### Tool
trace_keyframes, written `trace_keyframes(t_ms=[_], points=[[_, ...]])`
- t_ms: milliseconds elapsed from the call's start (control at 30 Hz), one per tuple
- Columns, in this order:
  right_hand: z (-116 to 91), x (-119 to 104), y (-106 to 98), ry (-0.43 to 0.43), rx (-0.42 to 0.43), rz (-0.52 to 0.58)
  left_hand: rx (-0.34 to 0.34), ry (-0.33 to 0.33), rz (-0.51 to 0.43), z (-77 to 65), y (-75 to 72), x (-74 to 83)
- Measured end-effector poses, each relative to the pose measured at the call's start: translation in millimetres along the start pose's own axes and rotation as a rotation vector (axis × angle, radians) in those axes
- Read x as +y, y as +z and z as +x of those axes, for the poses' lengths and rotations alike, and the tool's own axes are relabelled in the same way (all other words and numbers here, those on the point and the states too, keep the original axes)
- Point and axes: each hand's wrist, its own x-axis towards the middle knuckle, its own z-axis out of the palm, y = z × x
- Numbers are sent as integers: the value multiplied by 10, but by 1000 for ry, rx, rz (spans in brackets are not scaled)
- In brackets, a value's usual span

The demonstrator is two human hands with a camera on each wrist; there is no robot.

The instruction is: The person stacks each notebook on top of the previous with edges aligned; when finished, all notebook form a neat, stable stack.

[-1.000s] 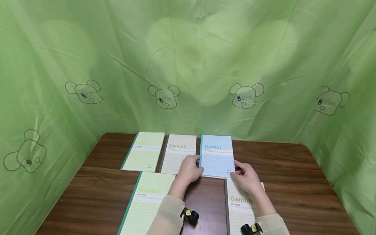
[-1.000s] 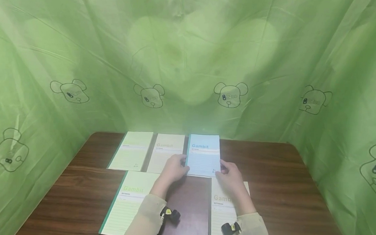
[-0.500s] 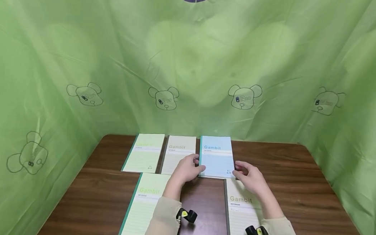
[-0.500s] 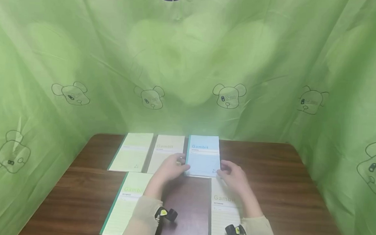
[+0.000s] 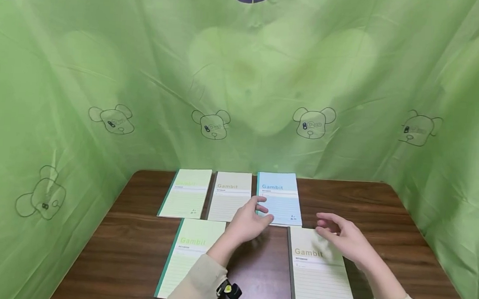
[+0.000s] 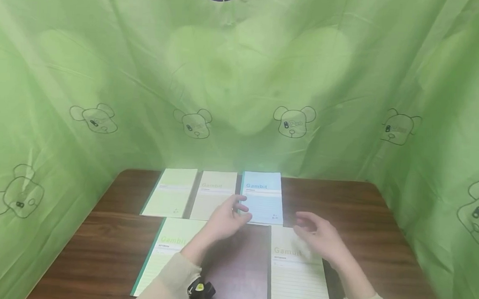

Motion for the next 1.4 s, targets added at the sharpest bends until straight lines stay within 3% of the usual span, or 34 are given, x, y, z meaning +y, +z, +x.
trace_keyframes(t_ms=[233, 433, 767, 1000, 1133, 1300, 1400], points=[[-192, 95, -201, 24, -39, -4, -163, -1, 5, -182, 84, -68], [-353, 208, -317, 93, -80, -6, -183, -10, -45, -296, 228, -97], [-549, 529, -273, 192, -81, 58, -152, -46, -130, -434, 542, -132], [-595, 611, -219, 245, -73, 85, -109, 9, -23, -464, 648, -127], [-605, 614, -189, 245, -72, 119, -101, 8, -22, -482, 696, -96], [-601, 599, -172, 233, -60, 132, -45, -2, -75, -495, 784, -69], [-598, 598, -169, 230, -49, 140, 12, -59, -194, -509, 867, -65]])
